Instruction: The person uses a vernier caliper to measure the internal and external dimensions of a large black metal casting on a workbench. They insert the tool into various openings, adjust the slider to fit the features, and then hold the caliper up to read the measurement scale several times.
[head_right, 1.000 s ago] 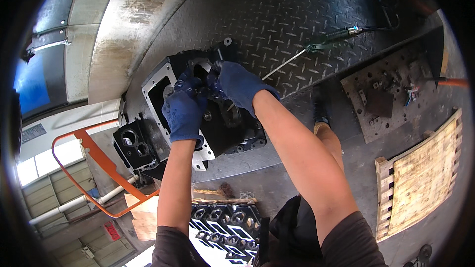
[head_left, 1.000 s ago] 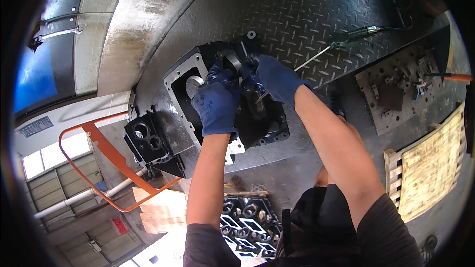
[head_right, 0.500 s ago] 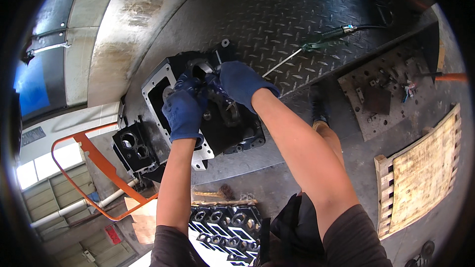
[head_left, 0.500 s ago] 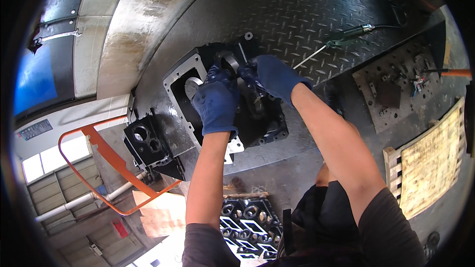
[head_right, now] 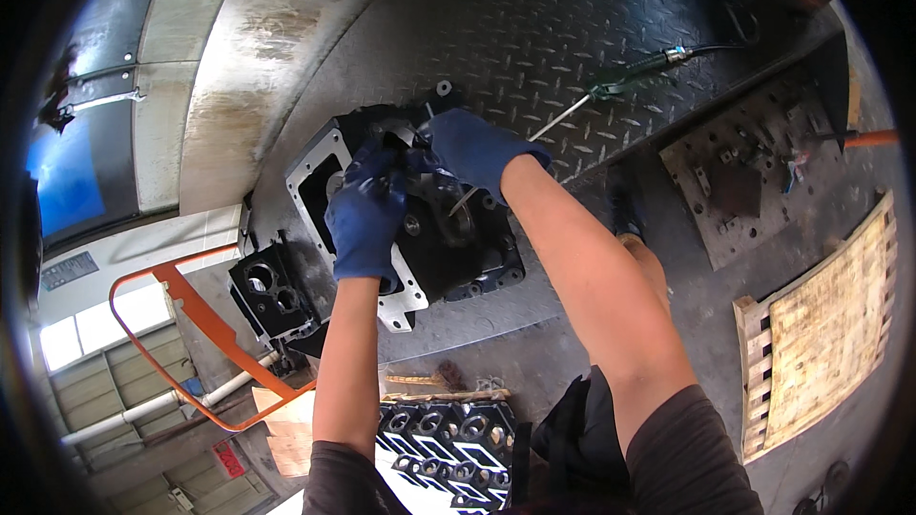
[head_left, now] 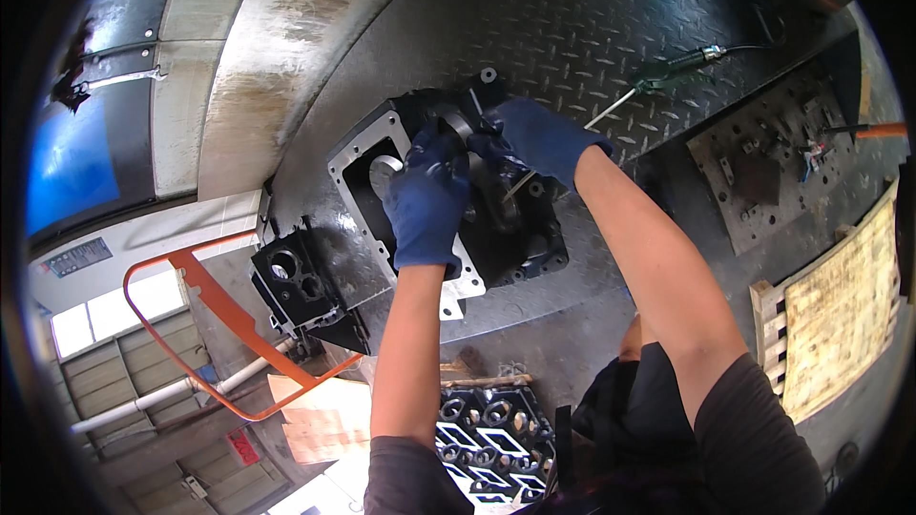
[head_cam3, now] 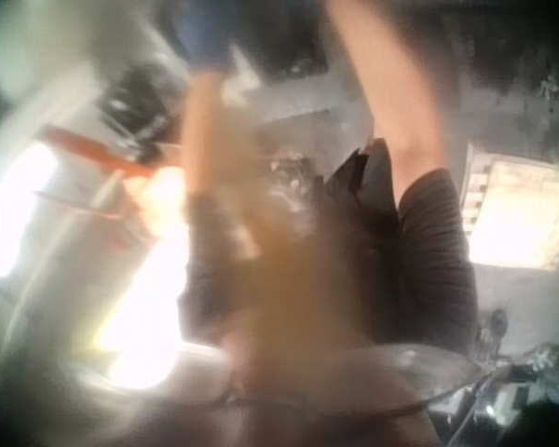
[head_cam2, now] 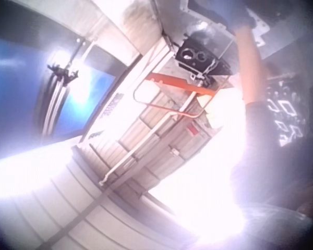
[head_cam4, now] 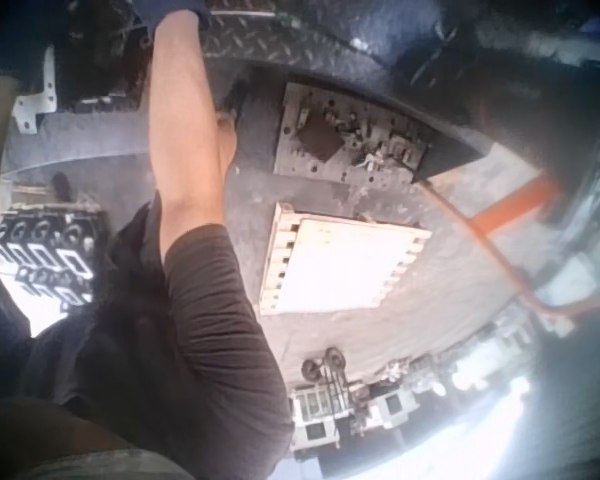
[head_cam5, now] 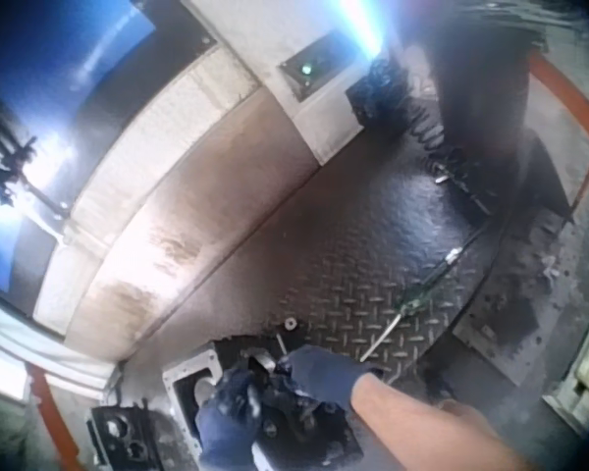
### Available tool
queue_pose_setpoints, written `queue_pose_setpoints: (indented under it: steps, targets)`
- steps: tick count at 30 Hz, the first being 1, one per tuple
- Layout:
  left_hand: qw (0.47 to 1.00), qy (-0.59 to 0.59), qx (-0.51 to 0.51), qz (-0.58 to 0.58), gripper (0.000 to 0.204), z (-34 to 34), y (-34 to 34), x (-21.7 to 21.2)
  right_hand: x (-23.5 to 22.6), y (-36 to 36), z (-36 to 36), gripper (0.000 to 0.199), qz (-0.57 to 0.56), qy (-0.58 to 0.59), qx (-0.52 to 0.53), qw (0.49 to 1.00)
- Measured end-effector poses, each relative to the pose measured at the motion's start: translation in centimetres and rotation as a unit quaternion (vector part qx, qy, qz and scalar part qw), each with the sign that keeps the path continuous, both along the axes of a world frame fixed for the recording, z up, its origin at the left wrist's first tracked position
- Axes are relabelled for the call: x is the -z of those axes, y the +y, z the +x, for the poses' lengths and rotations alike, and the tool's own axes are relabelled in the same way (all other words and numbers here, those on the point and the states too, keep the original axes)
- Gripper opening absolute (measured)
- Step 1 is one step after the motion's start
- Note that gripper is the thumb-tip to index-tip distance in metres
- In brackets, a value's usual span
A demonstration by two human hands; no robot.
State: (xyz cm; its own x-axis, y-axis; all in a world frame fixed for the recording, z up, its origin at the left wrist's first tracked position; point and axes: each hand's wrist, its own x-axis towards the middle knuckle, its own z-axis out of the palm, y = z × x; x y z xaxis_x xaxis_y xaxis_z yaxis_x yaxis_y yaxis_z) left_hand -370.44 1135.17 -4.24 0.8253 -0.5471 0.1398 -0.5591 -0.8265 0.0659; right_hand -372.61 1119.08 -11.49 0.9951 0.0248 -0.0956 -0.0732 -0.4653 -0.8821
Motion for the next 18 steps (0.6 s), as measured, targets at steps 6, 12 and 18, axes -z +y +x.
queue_pose_setpoints:
  steps: [6, 12, 18]
  targets:
    - [0.943, -0.075, -0.034, -0.323, 0.024, -4.7, 5.1, 2.3, -1.7, -0.5, -0.1, 0.038, -0.006, 0.022, -0.018, 1.000]
    - [0.965, -0.066, -0.077, -0.243, 0.022, -5.2, 12.5, 2.8, -0.1, 0.2, 0.8, 0.036, 0.002, -0.030, -0.016, 0.999]
    - [0.975, -0.043, 0.061, -0.209, 0.020, -3.7, 12.8, 3.7, -1.9, 0.4, 1.3, 0.035, 0.017, 0.097, -0.001, 0.995]
